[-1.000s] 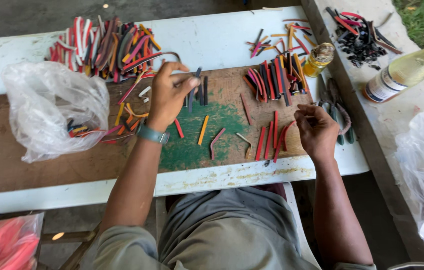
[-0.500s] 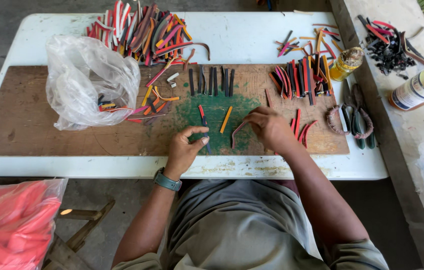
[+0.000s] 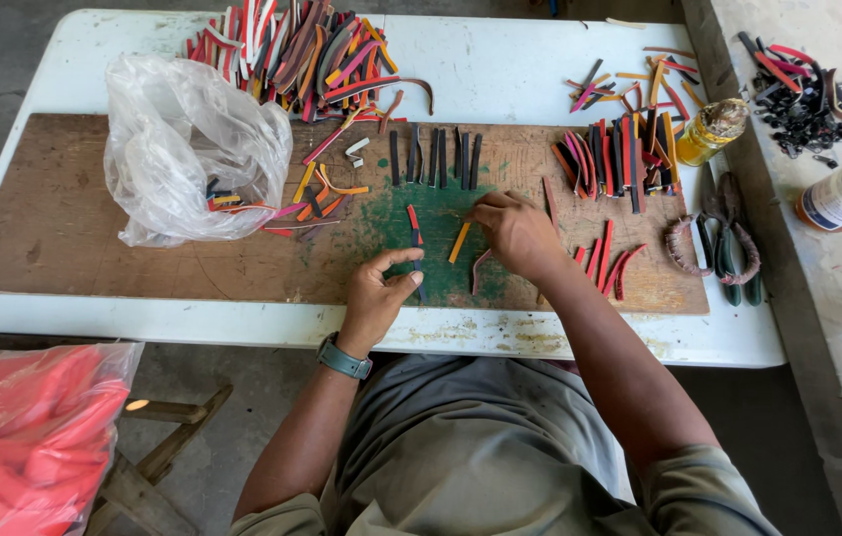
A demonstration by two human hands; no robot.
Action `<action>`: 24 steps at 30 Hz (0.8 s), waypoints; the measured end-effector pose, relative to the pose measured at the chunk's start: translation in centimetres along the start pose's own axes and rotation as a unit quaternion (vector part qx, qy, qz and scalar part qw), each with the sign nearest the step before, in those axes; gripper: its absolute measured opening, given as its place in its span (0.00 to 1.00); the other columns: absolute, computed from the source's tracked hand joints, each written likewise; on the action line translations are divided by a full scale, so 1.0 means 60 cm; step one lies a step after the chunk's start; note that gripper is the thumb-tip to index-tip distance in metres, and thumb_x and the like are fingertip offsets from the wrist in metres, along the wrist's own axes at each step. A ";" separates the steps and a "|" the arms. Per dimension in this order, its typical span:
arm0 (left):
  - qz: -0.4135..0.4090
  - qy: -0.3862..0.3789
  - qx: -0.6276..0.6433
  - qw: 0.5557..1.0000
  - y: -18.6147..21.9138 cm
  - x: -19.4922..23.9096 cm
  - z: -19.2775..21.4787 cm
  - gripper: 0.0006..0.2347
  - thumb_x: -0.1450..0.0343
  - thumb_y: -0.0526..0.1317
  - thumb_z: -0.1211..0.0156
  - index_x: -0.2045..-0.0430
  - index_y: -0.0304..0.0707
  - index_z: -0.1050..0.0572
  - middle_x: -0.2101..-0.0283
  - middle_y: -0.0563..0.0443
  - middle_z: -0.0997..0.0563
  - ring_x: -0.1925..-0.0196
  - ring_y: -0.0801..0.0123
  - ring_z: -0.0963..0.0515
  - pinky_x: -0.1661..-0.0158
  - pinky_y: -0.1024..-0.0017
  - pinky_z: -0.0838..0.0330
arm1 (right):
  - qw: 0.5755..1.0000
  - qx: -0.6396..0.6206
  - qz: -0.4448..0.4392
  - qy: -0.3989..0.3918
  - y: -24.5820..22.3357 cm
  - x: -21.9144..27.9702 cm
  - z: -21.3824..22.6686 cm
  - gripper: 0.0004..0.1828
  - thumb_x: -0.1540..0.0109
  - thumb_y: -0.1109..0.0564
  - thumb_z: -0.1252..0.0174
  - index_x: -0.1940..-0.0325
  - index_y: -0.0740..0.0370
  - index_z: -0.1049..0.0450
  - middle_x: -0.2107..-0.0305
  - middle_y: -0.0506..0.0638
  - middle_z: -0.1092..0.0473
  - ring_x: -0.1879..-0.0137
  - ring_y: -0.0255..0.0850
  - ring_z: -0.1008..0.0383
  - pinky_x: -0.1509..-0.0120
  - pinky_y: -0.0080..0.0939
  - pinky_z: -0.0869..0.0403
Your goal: The person sorts and aligns small colored rubber strips on a wooden board, picking up individual pieces, comparing lengths, and placing them into organized rows by color and size.
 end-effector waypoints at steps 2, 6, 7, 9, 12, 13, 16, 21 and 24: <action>-0.022 0.001 -0.002 1.000 0.001 0.002 0.000 0.12 0.29 0.30 0.35 0.51 0.32 0.21 0.50 0.50 0.17 0.53 0.81 0.19 0.53 0.79 0.23 | 0.999 0.023 0.031 0.012 -0.004 -0.009 -0.006 0.16 0.41 0.67 0.44 0.52 0.56 0.19 0.52 0.49 0.23 0.51 0.47 0.23 0.45 0.45 0.23; 0.009 0.028 -0.017 0.999 0.004 0.004 0.008 0.14 0.30 0.29 0.35 0.50 0.31 0.20 0.51 0.49 0.16 0.55 0.78 0.20 0.54 0.78 0.24 | 0.998 0.036 0.025 0.039 -0.003 -0.008 0.003 0.16 0.40 0.65 0.44 0.52 0.54 0.18 0.52 0.48 0.23 0.52 0.46 0.21 0.43 0.47 0.23; 0.006 0.028 -0.032 0.999 0.009 0.006 0.013 0.15 0.31 0.29 0.35 0.50 0.32 0.21 0.50 0.49 0.16 0.54 0.78 0.20 0.53 0.78 0.24 | 0.998 0.032 0.024 0.047 -0.003 -0.007 0.009 0.16 0.39 0.65 0.45 0.52 0.53 0.18 0.53 0.48 0.23 0.52 0.45 0.21 0.41 0.48 0.23; 0.015 0.023 -0.045 0.999 0.013 0.014 0.017 0.16 0.32 0.28 0.36 0.49 0.32 0.22 0.48 0.50 0.18 0.53 0.79 0.20 0.54 0.78 0.23 | 0.998 -0.018 -0.063 -0.011 0.019 0.010 0.017 0.12 0.34 0.61 0.45 0.51 0.55 0.19 0.54 0.50 0.23 0.55 0.49 0.22 0.47 0.49 0.23; 0.035 0.004 -0.036 0.999 0.014 0.011 0.006 0.18 0.34 0.27 0.37 0.47 0.33 0.24 0.46 0.51 0.20 0.55 0.79 0.20 0.57 0.77 0.23 | 0.990 -0.023 -0.127 -0.051 0.054 0.037 0.050 0.10 0.34 0.58 0.44 0.53 0.55 0.19 0.56 0.50 0.22 0.55 0.52 0.22 0.51 0.51 0.24; 0.038 -0.001 -0.034 0.999 0.013 0.011 0.002 0.19 0.33 0.26 0.38 0.47 0.33 0.24 0.46 0.50 0.19 0.55 0.79 0.20 0.57 0.77 0.23 | 0.989 -0.015 -0.137 -0.057 0.062 0.045 0.060 0.10 0.35 0.57 0.43 0.54 0.55 0.18 0.57 0.50 0.22 0.55 0.53 0.22 0.52 0.52 0.24; 0.027 -0.013 -0.009 1.000 0.008 0.008 -0.007 0.17 0.33 0.26 0.37 0.48 0.32 0.22 0.47 0.49 0.19 0.53 0.77 0.19 0.53 0.77 0.22 | 0.998 -0.003 -0.045 -0.035 0.051 0.050 0.075 0.09 0.36 0.58 0.43 0.56 0.54 0.19 0.59 0.49 0.22 0.52 0.49 0.21 0.47 0.50 0.23; -0.023 -0.009 -0.008 1.000 -0.006 0.002 -0.019 0.15 0.32 0.26 0.34 0.51 0.30 0.20 0.50 0.47 0.17 0.50 0.74 0.19 0.51 0.76 0.23 | 0.994 0.063 0.089 0.013 -0.017 0.050 0.041 0.12 0.42 0.57 0.42 0.55 0.52 0.19 0.56 0.51 0.23 0.53 0.48 0.22 0.48 0.51 0.22; 0.002 -0.005 0.012 1.000 -0.015 0.001 -0.018 0.14 0.33 0.27 0.34 0.52 0.32 0.20 0.50 0.49 0.17 0.52 0.75 0.19 0.53 0.76 0.22 | 0.991 0.094 0.091 0.020 -0.038 0.047 0.031 0.10 0.45 0.55 0.39 0.60 0.53 0.19 0.61 0.49 0.23 0.54 0.48 0.23 0.51 0.50 0.22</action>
Point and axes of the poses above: each hand's wrist, its own x-axis away from the middle knuckle, its own z-axis out of the back of the hand, y = z × x, the point moved 5 cm from there along -x, towards the middle knuckle
